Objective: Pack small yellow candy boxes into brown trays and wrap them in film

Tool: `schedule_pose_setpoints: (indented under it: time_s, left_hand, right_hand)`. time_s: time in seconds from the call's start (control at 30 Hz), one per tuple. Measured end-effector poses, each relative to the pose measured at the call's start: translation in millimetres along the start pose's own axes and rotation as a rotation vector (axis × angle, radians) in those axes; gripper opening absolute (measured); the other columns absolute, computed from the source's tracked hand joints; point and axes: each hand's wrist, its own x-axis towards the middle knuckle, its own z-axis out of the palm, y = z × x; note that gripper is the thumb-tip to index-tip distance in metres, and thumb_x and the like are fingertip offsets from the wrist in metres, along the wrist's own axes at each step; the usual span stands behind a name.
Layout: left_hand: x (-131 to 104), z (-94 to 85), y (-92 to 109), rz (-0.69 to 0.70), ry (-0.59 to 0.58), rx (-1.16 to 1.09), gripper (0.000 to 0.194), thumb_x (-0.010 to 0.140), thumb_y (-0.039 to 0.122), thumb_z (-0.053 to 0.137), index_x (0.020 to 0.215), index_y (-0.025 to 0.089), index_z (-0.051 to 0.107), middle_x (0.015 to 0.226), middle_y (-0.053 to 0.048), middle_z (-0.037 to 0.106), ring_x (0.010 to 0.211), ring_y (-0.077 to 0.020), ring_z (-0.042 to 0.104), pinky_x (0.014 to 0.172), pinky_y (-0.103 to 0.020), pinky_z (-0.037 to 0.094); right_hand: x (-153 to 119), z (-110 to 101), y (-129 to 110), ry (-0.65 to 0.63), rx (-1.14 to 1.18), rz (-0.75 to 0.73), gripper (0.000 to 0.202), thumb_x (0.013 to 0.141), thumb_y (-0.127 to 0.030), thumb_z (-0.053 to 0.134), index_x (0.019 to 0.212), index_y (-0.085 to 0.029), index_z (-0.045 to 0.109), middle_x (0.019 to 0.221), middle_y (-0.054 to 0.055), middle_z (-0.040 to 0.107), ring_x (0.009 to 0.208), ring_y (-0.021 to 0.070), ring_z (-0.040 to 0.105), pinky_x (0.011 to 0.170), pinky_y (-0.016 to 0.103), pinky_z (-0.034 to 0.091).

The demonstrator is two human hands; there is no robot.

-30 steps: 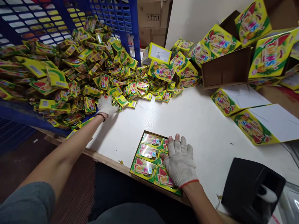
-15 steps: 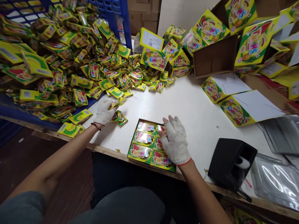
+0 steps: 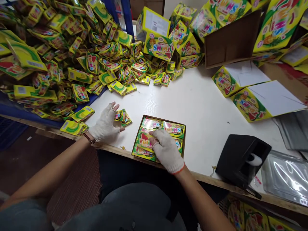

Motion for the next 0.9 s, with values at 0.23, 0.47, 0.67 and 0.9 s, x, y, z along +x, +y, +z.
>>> schedule_pose_setpoints:
  time_s: [0.23, 0.47, 0.67, 0.9]
  left_hand:
    - [-11.1, 9.5, -30.5, -0.278, 0.036, -0.069, 0.050, 0.081, 0.032, 0.070, 0.127, 0.015, 0.057, 0.119, -0.012, 0.063, 0.112, -0.0276, 0.061, 0.102, -0.047, 0.052]
    - [9.7, -3.3, 59.1, 0.085, 0.099, -0.421, 0.047, 0.086, 0.040, 0.069, 0.129, 0.024, 0.059, 0.125, -0.008, 0.063, 0.120, -0.0237, 0.058, 0.106, -0.045, 0.049]
    - [5.6, 13.3, 101.5, 0.317, -0.019, -0.388, 0.038, 0.085, 0.034, 0.066, 0.119, 0.019, 0.066, 0.123, -0.014, 0.065, 0.117, -0.0284, 0.060, 0.102, -0.048, 0.050]
    - [3.9, 6.5, 41.3, 0.058, -0.005, -0.180, 0.049, 0.086, 0.026, 0.058, 0.134, 0.018, 0.056, 0.146, -0.016, 0.050, 0.137, -0.0295, 0.046, 0.115, -0.050, 0.039]
  right_hand:
    - [-20.3, 36.8, -12.4, -0.017, -0.424, -0.155, 0.019, 0.093, -0.024, 0.055, 0.103, -0.017, 0.069, 0.104, 0.013, 0.067, 0.100, 0.0285, 0.059, 0.086, 0.045, 0.047]
    - [-21.4, 24.1, -3.4, 0.169, -0.214, -0.144, 0.026, 0.095, -0.026, 0.050, 0.118, -0.018, 0.057, 0.118, 0.015, 0.063, 0.114, 0.0289, 0.059, 0.097, 0.049, 0.050]
    - [0.5, 1.5, 13.9, 0.308, -0.110, -0.084, 0.035, 0.097, -0.036, 0.048, 0.128, -0.020, 0.052, 0.120, 0.014, 0.061, 0.111, 0.0273, 0.060, 0.097, 0.048, 0.051]
    - [6.1, 30.5, 2.7, 0.033, -0.420, -0.238, 0.032, 0.092, -0.029, 0.057, 0.118, -0.014, 0.066, 0.113, 0.017, 0.064, 0.108, 0.0316, 0.057, 0.095, 0.051, 0.048]
